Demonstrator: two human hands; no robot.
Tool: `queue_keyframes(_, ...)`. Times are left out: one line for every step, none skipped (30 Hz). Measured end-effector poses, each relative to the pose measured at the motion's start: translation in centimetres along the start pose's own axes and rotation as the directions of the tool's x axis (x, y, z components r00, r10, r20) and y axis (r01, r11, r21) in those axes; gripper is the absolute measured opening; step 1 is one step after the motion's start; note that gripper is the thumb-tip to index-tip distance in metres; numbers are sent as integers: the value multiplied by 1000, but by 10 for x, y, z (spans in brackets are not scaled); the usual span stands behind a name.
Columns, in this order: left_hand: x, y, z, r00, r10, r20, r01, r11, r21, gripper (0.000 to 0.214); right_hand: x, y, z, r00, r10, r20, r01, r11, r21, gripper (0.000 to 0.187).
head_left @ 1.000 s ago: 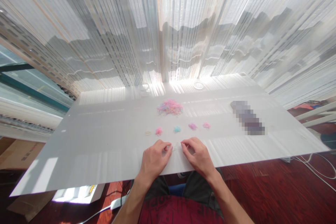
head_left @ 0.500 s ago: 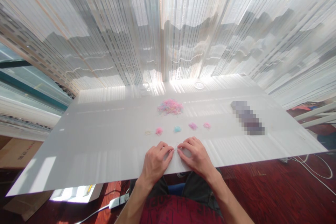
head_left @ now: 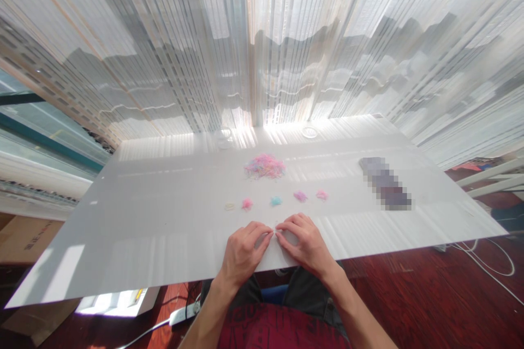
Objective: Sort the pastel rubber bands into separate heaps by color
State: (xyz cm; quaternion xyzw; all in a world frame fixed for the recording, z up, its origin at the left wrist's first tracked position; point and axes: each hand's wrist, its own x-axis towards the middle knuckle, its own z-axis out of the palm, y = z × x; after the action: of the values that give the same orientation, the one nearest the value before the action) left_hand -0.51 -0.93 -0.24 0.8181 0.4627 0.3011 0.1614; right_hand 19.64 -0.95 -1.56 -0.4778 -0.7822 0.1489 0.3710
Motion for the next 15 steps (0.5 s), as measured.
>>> queue_keyframes(0, 0, 0, 1000, 4, 0, -4, 1000, 1, 15, 0, 0, 0, 1000, -1, -2, 1, 1000, -1, 9)
queue_keyframes(0, 0, 0, 1000, 7, -1, -7, 1000, 4, 15, 0, 0, 0, 1000, -1, 0, 1, 1000, 1, 9)
queue_keyframes(0, 0, 1, 1000, 9, -2, -9, 1000, 9, 16, 0, 1, 0, 1000, 1, 4, -1, 1000, 7, 8)
queue_keyframes(1, -1, 1, 1000, 9, -2, -9, 1000, 15, 16, -1, 1, 0, 1000, 4, 9, -4, 1000, 14, 8)
queue_keyframes(1, -1, 1, 1000, 9, -3, -9, 1000, 21, 17, -1, 1, 0, 1000, 6, 14, -6, 1000, 22, 8)
queue_keyframes(1, -1, 1, 1000, 7, 0, -7, 1000, 27, 17, -1, 2, 0, 1000, 7, 18, -8, 1000, 27, 8)
queue_keyframes(1, -1, 2, 1000, 7, 4, -7, 1000, 30, 17, -1, 2, 0, 1000, 10, 20, -11, 999, 31, 9)
queue_keyframes(1, -1, 2, 1000, 6, 7, -6, 1000, 31, 18, -1, 2, 1, 1000, 13, 22, -13, 999, 32, 9)
queue_keyframes(1, -2, 2, 1000, 5, 10, -5, 999, 31, 18, -1, 2, 1, 1000, 15, 22, -16, 999, 31, 9)
queue_keyframes(1, -2, 2, 1000, 4, 11, -4, 999, 32, 18, -1, 2, 1, 1000, 16, 20, -17, 999, 28, 8)
queue_keyframes(1, -2, 2, 1000, 5, 11, -5, 999, 33, 18, -1, 2, 1, 1000, 17, 20, -18, 1000, 25, 8)
queue_keyframes(1, -2, 2, 1000, 6, 10, -6, 999, 34, 18, -1, 2, 1, 1000, 17, 21, -18, 1000, 20, 8)
queue_keyframes(1, -3, 2, 1000, 8, 9, -9, 999, 34, 17, -1, 2, 2, 1000, 17, 22, -17, 1000, 14, 7)
queue_keyframes(1, -3, 2, 1000, 10, 8, -10, 999, 33, 16, -1, 2, 2, 1000, 16, 23, -16, 1000, 9, 7)
queue_keyframes(1, -3, 2, 1000, 11, 8, -11, 999, 31, 15, -1, 2, 2, 1000, 16, 24, -16, 1000, 5, 7)
